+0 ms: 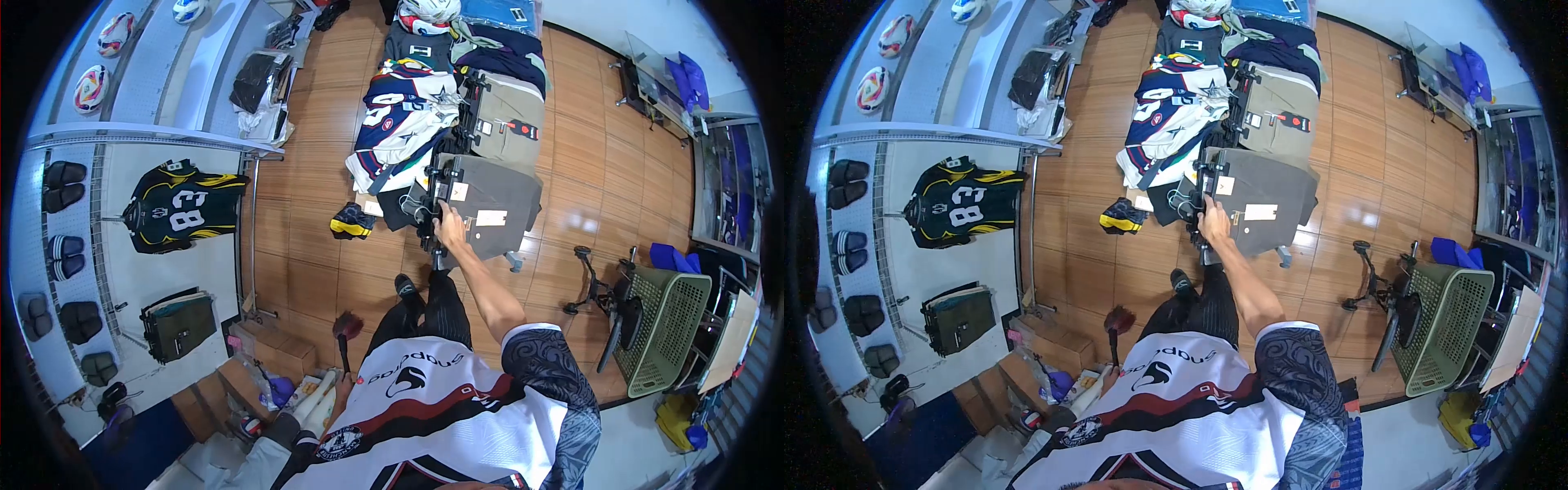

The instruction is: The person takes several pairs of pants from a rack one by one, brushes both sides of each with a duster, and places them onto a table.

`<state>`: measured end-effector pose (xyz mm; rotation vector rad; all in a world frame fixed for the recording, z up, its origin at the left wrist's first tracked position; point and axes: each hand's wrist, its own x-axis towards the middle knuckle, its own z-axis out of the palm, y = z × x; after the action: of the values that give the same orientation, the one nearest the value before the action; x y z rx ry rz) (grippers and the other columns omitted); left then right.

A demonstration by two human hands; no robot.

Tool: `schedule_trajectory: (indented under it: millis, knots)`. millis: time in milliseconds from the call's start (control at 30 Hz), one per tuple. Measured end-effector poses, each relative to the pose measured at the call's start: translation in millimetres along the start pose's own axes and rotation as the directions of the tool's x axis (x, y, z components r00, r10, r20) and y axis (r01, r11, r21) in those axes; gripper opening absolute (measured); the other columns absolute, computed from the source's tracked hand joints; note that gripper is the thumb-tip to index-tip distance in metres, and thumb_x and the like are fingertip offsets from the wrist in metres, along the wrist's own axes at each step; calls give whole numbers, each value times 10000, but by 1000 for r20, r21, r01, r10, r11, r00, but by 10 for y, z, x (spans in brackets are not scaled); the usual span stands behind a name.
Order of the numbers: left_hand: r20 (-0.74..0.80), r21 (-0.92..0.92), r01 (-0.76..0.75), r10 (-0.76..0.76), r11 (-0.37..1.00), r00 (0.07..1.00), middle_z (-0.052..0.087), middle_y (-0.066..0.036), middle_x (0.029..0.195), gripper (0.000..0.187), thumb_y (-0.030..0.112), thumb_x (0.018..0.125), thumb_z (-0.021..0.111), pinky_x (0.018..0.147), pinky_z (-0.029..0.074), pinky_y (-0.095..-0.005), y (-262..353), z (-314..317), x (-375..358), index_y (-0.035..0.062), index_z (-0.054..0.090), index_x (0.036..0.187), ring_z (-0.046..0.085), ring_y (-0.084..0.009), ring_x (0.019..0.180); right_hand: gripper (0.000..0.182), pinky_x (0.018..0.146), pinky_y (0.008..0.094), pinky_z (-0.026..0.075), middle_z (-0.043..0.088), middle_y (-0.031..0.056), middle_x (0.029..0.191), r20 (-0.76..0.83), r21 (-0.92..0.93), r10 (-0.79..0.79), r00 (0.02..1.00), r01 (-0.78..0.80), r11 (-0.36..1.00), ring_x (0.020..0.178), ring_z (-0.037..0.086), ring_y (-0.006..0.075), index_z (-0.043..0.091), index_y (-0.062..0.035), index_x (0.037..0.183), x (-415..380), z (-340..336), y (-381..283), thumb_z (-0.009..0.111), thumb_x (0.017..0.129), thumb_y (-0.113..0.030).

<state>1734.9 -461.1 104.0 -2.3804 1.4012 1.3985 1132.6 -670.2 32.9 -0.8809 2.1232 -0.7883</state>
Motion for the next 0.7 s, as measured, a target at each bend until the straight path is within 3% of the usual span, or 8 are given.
schedule_trajectory:
  millis: [167, 267, 400, 433, 533, 600, 667, 700]
  knots:
    - [-36, 183, 1, 6, 983, 999, 608, -96, 738, 336, 321, 1003, 547, 624, 464, -377, 391, -117, -125, -4, 631, 986, 585, -208, 675, 844, 1039, 490, 497, 606, 280, 1315, 220, -215, 184, 958, -137, 967, 1184, 608, 461, 324, -205, 1585, 194, 295, 8, 680, 829, -80]
    - [-16, 84, 74, -73, 994, 997, 600, -82, 706, 345, 347, 1014, 548, 548, 456, -353, 716, -184, -111, 15, 638, 985, 575, -180, 597, 824, 1041, 466, 503, 657, 237, 1279, 157, 73, -59, 986, 48, 996, 1166, 629, 438, 314, -196, 1585, 138, 434, 233, 598, 833, -15]
    - [-24, 84, 114, -113, 990, 993, 583, -65, 672, 344, 367, 1026, 548, 458, 428, -328, 940, -229, 8, 39, 639, 975, 552, -155, 509, 752, 1008, 461, 514, 684, 248, 1196, 139, 361, 3, 990, -54, 931, 1141, 630, 448, 417, -159, 1533, -31, 500, 198, 554, 809, -8]
    - [-23, 72, 115, -114, 991, 993, 579, -61, 667, 344, 366, 1028, 547, 460, 428, -329, 959, -232, 61, 37, 634, 978, 552, -159, 510, 609, 1017, 458, 507, 679, 231, 1217, 128, 375, 48, 991, -93, 922, 1148, 634, 428, 544, -129, 1433, -103, 501, 191, 564, 829, -62]
    - [6, 72, 96, -97, 993, 995, 567, -51, 653, 341, 364, 1033, 542, 460, 425, -330, 1065, -261, 249, 35, 621, 986, 545, -165, 509, 484, 1004, 458, 512, 697, 223, 1186, 163, 235, 160, 974, -196, 952, 1135, 653, 405, 637, -105, 1318, -330, 529, 356, 579, 838, -128]
    - [57, 115, 58, -65, 992, 996, 559, -45, 645, 335, 364, 1036, 537, 456, 419, -328, 1204, -307, 346, 41, 614, 990, 531, -162, 501, 390, 921, 417, 549, 722, 250, 1050, 92, 151, 156, 984, -168, 974, 1044, 704, 385, 663, -22, 1235, -596, 669, 746, 583, 875, -149]
    - [190, 8, 133, -132, 991, 973, 559, -43, 646, 313, 344, 1041, 531, 454, 414, -326, 836, -317, 900, 45, 620, 1016, 523, -157, 498, 345, 838, 424, 583, 743, 216, 994, 20, 49, 205, 979, -206, 977, 959, 736, 342, 675, -11, 1195, -1047, 591, 1055, 589, 892, -151]
    - [260, -39, 175, -159, 984, 952, 559, -42, 647, 303, 334, 1043, 528, 452, 412, -324, 742, -314, 1122, 47, 623, 1030, 519, -154, 497, 322, 788, 424, 595, 744, 185, 949, 87, 173, 396, 914, -405, 898, 905, 743, 305, 684, -21, 1179, -1208, 700, 1383, 592, 905, -163]
